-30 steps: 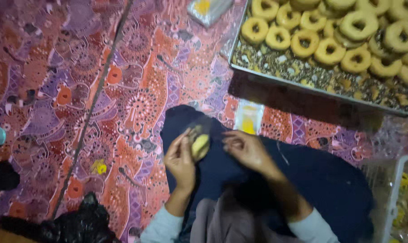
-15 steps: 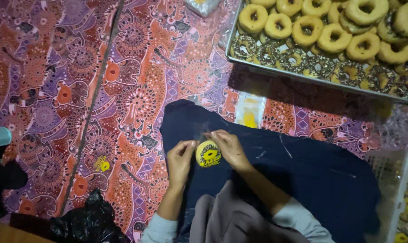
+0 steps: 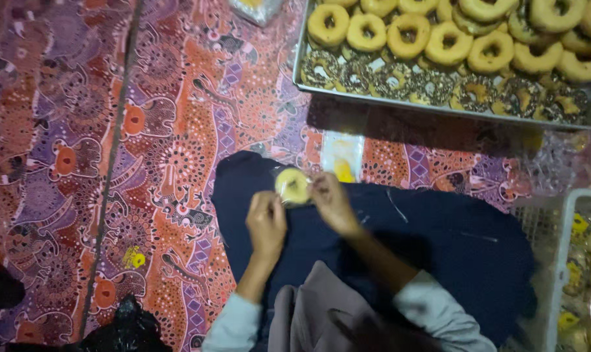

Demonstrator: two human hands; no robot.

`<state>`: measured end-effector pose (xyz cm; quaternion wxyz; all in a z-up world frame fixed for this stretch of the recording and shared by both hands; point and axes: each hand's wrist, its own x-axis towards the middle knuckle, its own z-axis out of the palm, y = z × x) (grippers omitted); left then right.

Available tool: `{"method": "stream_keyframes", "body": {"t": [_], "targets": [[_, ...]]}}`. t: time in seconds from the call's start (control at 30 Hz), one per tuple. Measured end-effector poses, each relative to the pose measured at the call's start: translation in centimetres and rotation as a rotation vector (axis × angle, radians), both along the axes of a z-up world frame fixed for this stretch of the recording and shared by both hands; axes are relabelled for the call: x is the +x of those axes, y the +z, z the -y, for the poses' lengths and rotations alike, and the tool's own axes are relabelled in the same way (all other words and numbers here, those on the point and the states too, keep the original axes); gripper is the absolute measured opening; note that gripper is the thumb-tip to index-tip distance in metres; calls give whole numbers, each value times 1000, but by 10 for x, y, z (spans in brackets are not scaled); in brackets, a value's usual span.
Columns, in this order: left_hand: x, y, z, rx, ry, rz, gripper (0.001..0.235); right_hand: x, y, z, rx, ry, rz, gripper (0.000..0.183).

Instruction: The person sits on the floor and packages donuts one by one into small plastic bags. They pick donuts from a metal tray, place them into bags, and then transfer the sealed bags into a white plastic crate.

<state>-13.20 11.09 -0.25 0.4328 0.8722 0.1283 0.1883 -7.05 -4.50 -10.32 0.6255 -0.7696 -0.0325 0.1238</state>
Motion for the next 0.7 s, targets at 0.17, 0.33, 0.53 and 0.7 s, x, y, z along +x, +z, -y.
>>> {"method": "stream_keyframes", "body": {"t": [0.17,0.33,0.53,0.7], "targets": [[84,-79,75,-109,-283,3,13,61,-75,95,104,-279,-53,38],[127,-166,106,169,-358,-284,34,83,-108,170,-658,-438,121,36],[120,-190,107,439,-433,-337,11,85,-98,138,-772,-339,506,54],[111,-118,109,76,-370,28,16,100,-36,102,-366,-58,-65,36]]}}
